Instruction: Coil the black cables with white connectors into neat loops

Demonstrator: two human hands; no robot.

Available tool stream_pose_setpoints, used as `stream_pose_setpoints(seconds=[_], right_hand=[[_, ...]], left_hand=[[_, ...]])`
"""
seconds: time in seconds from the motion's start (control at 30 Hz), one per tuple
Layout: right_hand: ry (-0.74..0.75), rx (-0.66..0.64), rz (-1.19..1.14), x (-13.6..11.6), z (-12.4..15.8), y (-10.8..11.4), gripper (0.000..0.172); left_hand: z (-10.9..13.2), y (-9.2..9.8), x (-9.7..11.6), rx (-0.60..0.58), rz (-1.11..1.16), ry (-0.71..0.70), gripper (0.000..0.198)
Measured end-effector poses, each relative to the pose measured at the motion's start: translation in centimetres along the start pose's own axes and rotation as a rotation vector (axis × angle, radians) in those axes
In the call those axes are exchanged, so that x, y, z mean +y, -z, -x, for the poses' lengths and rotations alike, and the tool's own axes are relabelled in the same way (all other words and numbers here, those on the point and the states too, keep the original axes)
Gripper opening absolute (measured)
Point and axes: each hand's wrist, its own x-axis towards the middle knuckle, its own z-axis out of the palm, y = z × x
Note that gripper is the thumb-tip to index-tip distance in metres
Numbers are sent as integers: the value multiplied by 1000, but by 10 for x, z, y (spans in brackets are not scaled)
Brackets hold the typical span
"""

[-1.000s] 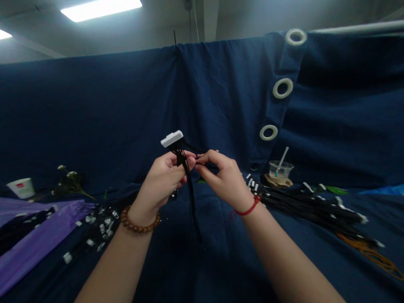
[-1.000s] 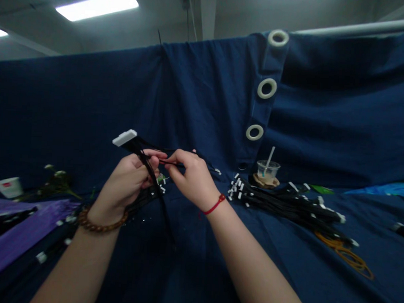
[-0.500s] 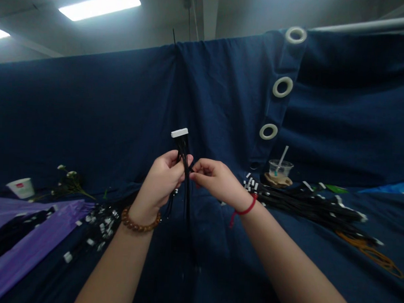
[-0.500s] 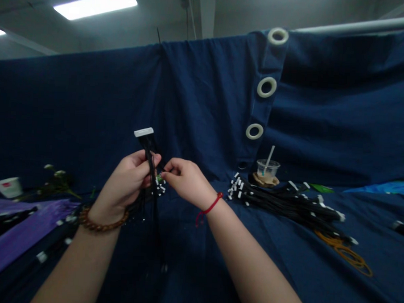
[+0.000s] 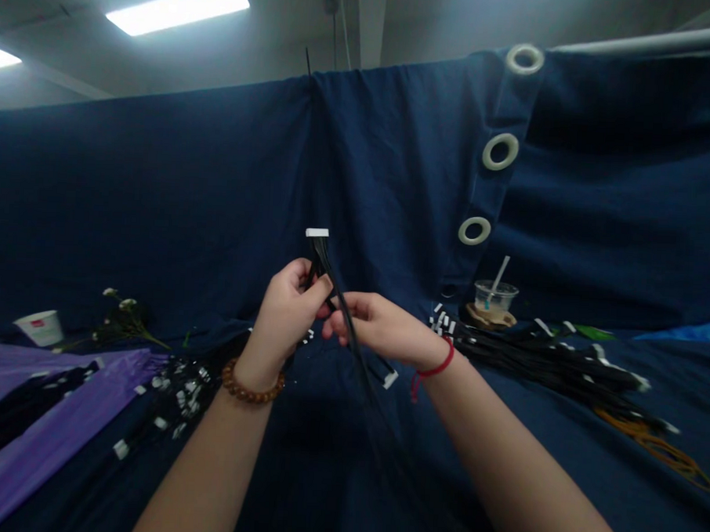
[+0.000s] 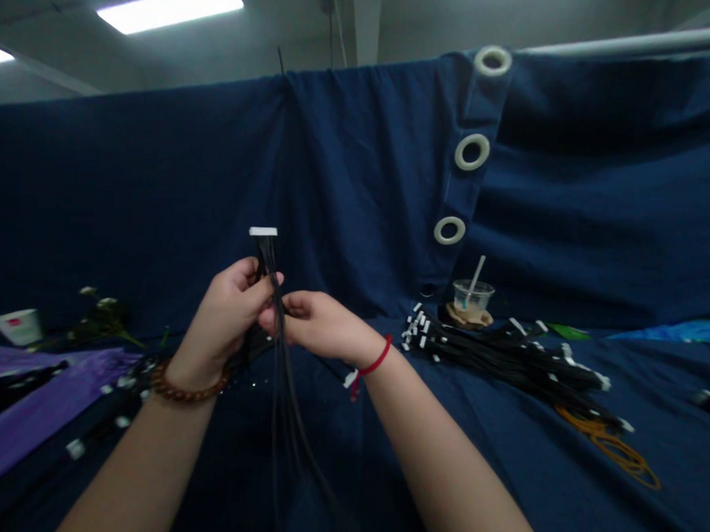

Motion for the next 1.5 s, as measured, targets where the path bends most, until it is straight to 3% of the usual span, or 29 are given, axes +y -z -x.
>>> stream_pose_setpoints(seconds=[0.17,0.23,0.33,0.53,0.6,0.83,0.93,1.03,1.1,1.23,1.5], right_hand=[[-32,33,-148,-2,4,10,71],[-35,51,-212,-3,4,12,73],[-15,100,-269,-6,4,14,63],[43,195,-221,-10,4,10,20],[60,245,-180,-10,2,9,16],[83,409,-7,0,-3,8,25],[64,390,72,3,-3,9,28],[43,313,115,1,-2,9,15],[56,297,138,-1,-1,9,16],[94,338,213,-3,1,13,27],[114,491,342,3,0,20,27]], left_hand=[[2,5,6,-124,134,63,18],[3,7,9,-151,178,68,18],[4,8,11,-154,174,54,15],[1,4,7,-52,49,-41,13],[1,4,5,-46,32,-57,14],[1,4,3,-35,12,-99,12],[2,4,4,-52,-3,-124,9],[2,4,4,-101,2,-150,9],[2,5,4,-112,0,-156,9],[2,6,3,-107,-45,-157,11],[1,8,1,-170,-187,-153,13]])
